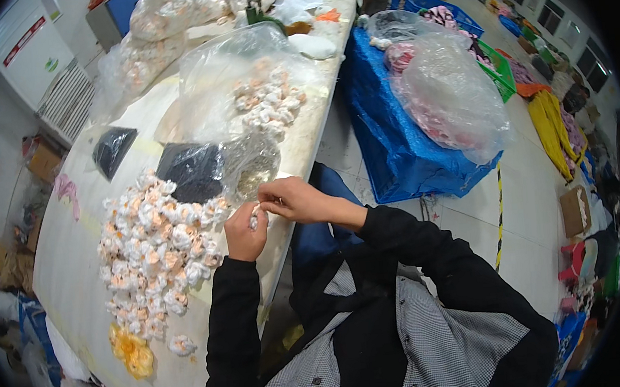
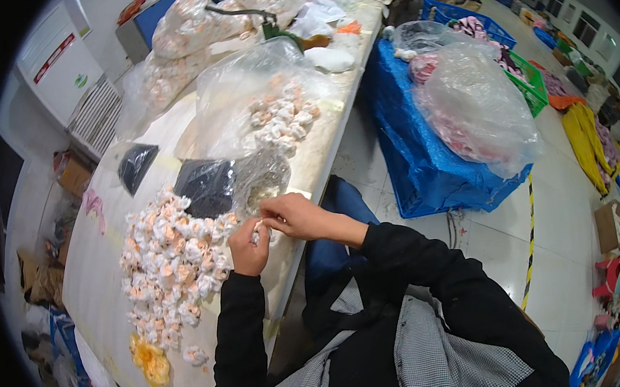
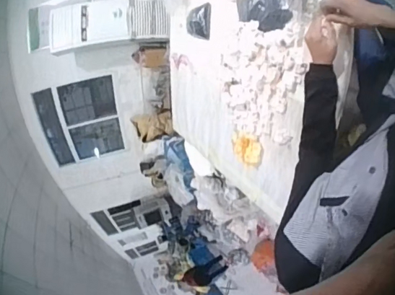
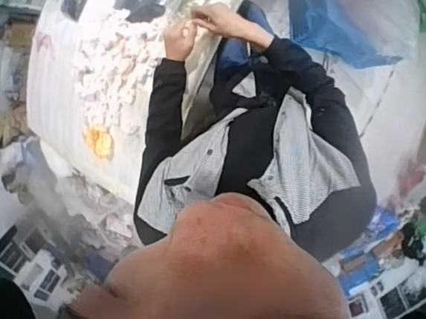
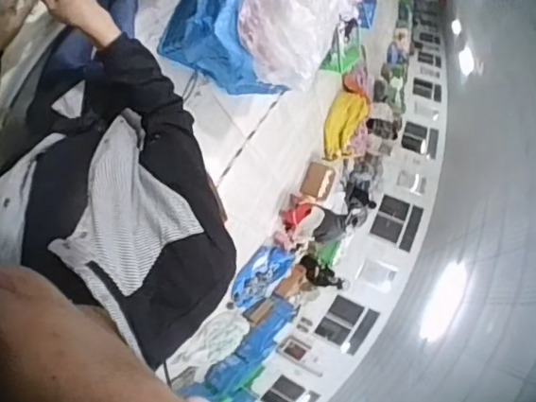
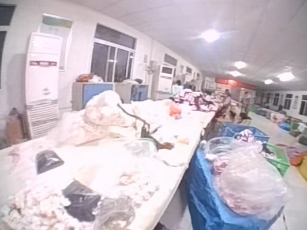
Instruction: The person sits on the floor and repeatedly picks small white fluffy items and tiny metallic pieces from a table, then attaches the metallic pieces to the fluffy items by hand. The finished items are placed into a plastic bag on the table.
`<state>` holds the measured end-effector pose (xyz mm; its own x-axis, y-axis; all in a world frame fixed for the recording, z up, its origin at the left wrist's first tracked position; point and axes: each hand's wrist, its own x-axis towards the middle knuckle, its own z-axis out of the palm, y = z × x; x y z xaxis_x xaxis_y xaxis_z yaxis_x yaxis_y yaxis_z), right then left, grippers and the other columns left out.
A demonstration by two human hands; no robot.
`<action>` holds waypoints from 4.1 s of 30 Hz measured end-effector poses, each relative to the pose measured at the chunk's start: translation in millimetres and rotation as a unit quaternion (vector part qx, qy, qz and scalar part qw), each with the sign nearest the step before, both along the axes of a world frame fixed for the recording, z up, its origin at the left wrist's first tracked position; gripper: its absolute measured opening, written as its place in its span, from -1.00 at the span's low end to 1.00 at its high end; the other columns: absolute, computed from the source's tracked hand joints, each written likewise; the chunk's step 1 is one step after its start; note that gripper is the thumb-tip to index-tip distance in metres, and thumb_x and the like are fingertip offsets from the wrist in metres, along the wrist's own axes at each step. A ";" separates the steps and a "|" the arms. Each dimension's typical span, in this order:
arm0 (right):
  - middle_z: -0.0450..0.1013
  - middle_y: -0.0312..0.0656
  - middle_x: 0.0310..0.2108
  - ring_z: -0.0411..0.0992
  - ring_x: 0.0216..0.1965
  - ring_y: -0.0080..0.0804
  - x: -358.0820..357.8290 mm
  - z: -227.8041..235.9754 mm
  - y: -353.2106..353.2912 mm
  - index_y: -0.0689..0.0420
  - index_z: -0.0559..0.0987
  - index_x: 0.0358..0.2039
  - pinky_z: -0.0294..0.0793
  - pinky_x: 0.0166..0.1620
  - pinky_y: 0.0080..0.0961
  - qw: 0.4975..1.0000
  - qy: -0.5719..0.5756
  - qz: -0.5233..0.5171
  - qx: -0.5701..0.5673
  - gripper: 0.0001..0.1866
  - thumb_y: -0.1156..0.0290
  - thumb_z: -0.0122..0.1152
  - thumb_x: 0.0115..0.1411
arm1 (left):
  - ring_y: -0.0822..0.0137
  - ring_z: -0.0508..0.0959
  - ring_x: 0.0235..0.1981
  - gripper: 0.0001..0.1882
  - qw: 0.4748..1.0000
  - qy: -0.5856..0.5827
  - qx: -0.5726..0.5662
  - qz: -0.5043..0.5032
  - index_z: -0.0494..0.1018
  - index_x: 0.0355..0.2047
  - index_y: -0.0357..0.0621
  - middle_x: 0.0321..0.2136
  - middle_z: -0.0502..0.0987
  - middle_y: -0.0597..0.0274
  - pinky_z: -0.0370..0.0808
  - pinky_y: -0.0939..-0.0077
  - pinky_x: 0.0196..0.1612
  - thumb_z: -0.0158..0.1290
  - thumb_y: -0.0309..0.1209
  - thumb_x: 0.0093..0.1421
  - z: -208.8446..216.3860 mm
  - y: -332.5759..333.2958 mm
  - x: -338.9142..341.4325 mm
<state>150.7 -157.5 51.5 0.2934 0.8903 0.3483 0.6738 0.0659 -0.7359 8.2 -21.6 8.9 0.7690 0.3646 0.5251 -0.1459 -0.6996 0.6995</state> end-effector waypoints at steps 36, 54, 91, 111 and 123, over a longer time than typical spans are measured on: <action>0.55 -0.18 0.02 0.53 -0.03 -0.45 89.1 2.4 64.8 0.25 0.66 0.06 0.54 0.04 -0.45 0.897 0.421 0.117 0.057 -0.72 0.41 0.18 0.44 | 0.38 0.52 -0.20 -0.41 0.964 -0.049 -0.224 0.137 0.35 0.29 -0.25 0.21 0.39 -0.08 0.49 0.54 -0.18 0.13 -0.30 0.29 76.5 40.5 3.3; 0.53 -0.37 -0.34 0.43 -0.32 -0.71 -3.4 -35.0 26.4 0.24 0.58 -0.21 0.43 -0.21 -0.66 0.864 0.493 -0.093 0.044 -0.82 0.40 0.35 0.35 | 0.74 0.29 -0.49 -0.57 0.826 0.039 -0.562 -0.006 0.41 0.18 -0.18 -0.17 0.49 0.29 0.16 0.79 -0.48 0.18 -0.42 0.33 1.1 8.2 5.8; 0.47 -0.09 -0.46 0.47 -0.46 -0.15 -11.0 -30.6 15.1 0.21 0.57 -0.32 0.43 -0.38 -0.33 0.984 0.130 -0.122 0.000 -0.86 0.42 0.30 0.31 | 0.17 0.58 -0.46 -0.82 0.975 0.118 -0.182 0.041 0.61 -0.18 -0.25 -0.37 0.62 0.08 0.48 0.39 -0.37 0.22 -0.43 0.23 4.9 -0.3 1.0; 0.47 -0.12 -0.34 0.47 -0.24 -0.07 35.4 -58.2 70.6 0.15 0.60 -0.34 0.51 -0.18 -0.20 0.981 -0.157 -0.106 -0.049 -0.90 0.43 0.34 0.19 | 0.09 0.60 -0.45 -0.85 0.960 0.112 -0.198 0.163 0.58 -0.33 -0.30 -0.45 0.60 0.00 0.51 0.36 -0.33 0.26 -0.47 0.12 -19.3 2.5 0.3; 0.60 -0.29 -0.38 0.48 -0.38 -0.64 18.5 -29.2 37.8 0.27 0.67 -0.20 0.50 -0.27 -0.62 0.869 0.489 0.009 -0.077 -0.83 0.41 0.37 0.34 | 0.07 0.62 -0.44 -0.85 0.974 0.050 -0.149 0.163 0.58 -0.31 -0.30 -0.43 0.60 0.03 0.52 0.33 -0.33 0.24 -0.51 0.09 -20.3 6.4 -0.8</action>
